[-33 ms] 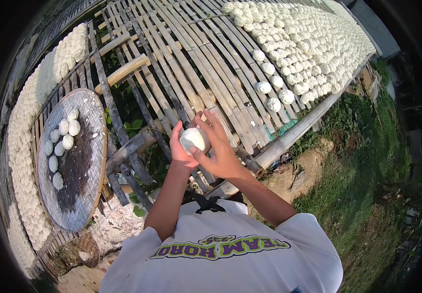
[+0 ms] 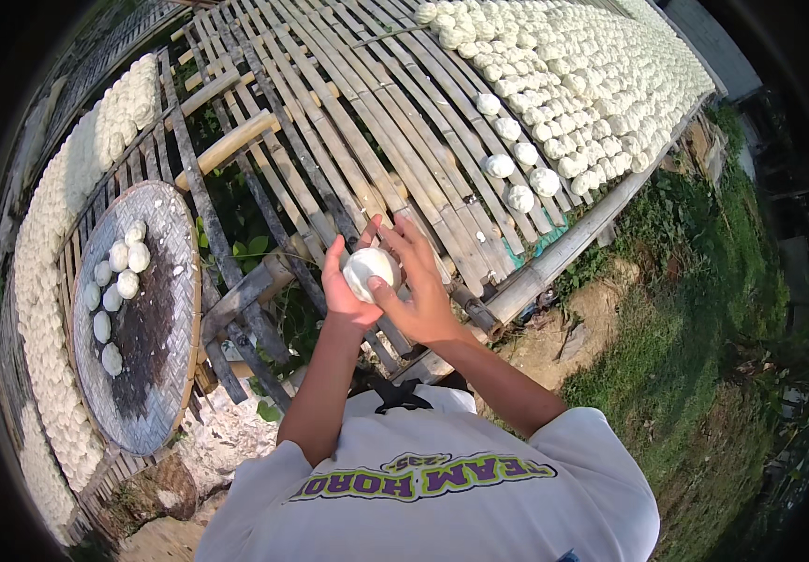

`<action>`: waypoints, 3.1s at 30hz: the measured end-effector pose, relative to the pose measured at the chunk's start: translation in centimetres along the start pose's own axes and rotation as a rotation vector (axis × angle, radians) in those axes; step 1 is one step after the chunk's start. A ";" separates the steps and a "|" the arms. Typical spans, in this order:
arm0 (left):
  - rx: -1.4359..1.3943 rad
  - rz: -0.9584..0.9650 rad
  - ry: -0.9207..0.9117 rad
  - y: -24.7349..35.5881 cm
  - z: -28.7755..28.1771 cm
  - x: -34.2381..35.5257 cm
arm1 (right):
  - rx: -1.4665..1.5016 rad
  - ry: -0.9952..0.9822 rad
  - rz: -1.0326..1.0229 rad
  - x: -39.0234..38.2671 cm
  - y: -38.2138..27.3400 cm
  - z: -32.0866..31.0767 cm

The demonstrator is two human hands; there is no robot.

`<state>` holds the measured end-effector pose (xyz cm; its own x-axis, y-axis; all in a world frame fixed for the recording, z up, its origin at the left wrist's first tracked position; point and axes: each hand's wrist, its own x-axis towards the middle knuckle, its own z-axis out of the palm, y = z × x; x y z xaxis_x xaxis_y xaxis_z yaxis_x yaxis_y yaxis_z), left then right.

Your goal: The person repeatedly picks small portions of white dough from a woven tray, rolls them into smooth balls between both hands, and places the finished balls onto a bamboo drying rack. The process continues in a steady rhythm, filling rows on the rack.

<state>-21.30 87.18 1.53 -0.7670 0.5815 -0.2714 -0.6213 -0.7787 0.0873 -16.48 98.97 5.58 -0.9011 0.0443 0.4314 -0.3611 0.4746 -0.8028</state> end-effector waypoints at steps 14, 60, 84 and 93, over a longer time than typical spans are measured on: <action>0.308 -0.022 0.115 -2.7 -2.0 14.2 | 0.161 0.299 0.333 2.8 13.4 -1.5; 1.948 1.028 2.192 44.6 -19.1 -31.8 | 0.004 -0.415 0.864 -17.5 11.6 3.1; -0.106 0.701 -0.318 29.6 -9.6 -29.2 | 0.323 -0.408 0.252 -6.6 -7.3 18.5; 0.190 0.785 0.434 9.3 2.4 -15.4 | 1.033 -0.014 0.629 1.0 -11.3 16.9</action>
<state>-15.67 71.56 8.83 -0.8763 -0.2675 -0.4007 0.0072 -0.8389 0.5442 -17.36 78.84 8.15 -0.9883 0.0021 -0.1522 0.1257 -0.5525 -0.8240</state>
